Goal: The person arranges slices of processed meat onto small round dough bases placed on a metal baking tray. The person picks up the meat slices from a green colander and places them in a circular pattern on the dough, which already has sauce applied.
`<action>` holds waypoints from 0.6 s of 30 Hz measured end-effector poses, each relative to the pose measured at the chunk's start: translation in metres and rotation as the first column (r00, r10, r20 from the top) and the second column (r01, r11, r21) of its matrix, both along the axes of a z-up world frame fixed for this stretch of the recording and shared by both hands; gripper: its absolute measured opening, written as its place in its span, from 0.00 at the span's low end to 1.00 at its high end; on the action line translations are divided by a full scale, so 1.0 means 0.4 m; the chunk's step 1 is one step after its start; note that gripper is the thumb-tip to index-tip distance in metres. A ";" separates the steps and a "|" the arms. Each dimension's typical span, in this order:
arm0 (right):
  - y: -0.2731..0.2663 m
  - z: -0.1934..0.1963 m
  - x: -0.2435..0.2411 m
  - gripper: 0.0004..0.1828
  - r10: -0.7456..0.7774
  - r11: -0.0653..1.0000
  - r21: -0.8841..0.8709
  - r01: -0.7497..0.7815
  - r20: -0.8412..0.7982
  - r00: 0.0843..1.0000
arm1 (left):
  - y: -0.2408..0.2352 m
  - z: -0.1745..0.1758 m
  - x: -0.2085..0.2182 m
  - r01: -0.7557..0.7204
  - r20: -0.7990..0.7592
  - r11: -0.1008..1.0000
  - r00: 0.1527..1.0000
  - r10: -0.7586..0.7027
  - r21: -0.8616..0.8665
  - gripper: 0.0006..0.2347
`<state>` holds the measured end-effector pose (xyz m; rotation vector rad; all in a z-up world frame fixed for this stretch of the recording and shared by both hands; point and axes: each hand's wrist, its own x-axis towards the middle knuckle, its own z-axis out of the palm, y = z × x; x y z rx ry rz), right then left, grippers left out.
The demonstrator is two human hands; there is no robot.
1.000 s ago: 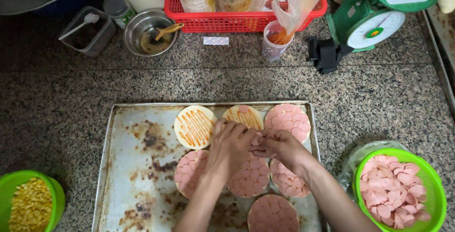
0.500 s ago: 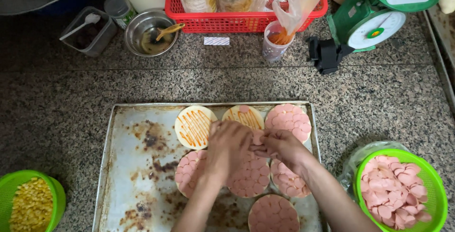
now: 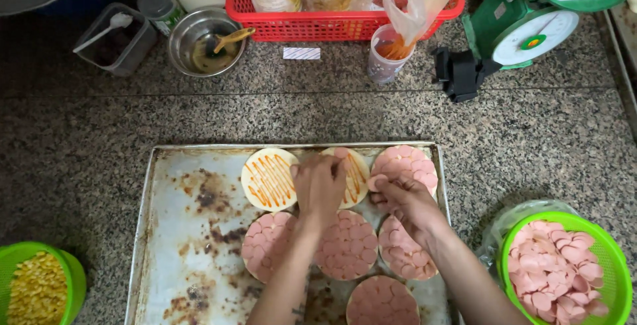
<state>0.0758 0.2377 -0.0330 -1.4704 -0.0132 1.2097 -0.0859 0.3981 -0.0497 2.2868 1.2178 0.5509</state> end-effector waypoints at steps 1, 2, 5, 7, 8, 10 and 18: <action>0.002 0.033 -0.008 0.13 -0.002 1.000 -0.001 0.002 0.001 1.000 | -0.001 -0.029 0.001 0.002 0.001 1.000 1.000 -0.002 -0.001 0.10; 0.004 0.066 -0.018 0.14 -0.012 1.000 0.004 0.012 0.008 1.000 | -0.001 -0.058 0.001 -0.013 -0.012 0.999 1.000 0.014 0.029 0.09; 0.006 0.102 -0.034 0.14 -0.040 0.999 0.005 0.040 0.002 0.999 | -0.002 -0.080 0.001 -0.029 -0.023 0.996 0.999 0.031 0.081 0.07; 0.005 0.087 -0.034 0.14 -0.056 0.998 0.002 0.057 -0.010 0.998 | -0.001 -0.082 0.003 -0.032 -0.020 0.994 0.999 0.035 0.103 0.07; 0.003 0.070 -0.032 0.15 -0.045 0.999 0.014 0.046 -0.015 0.999 | -0.001 -0.087 0.006 -0.046 -0.025 0.992 0.998 0.049 0.121 0.08; 0.002 0.053 -0.032 0.15 -0.034 0.999 0.026 0.034 -0.019 0.999 | -0.001 -0.094 0.009 -0.060 -0.030 0.988 0.997 0.065 0.139 0.09; 0.025 0.101 -0.041 0.21 -0.028 1.000 -0.003 0.028 -0.056 0.998 | -0.046 -0.044 0.010 -0.037 0.060 0.990 0.998 0.030 0.132 0.09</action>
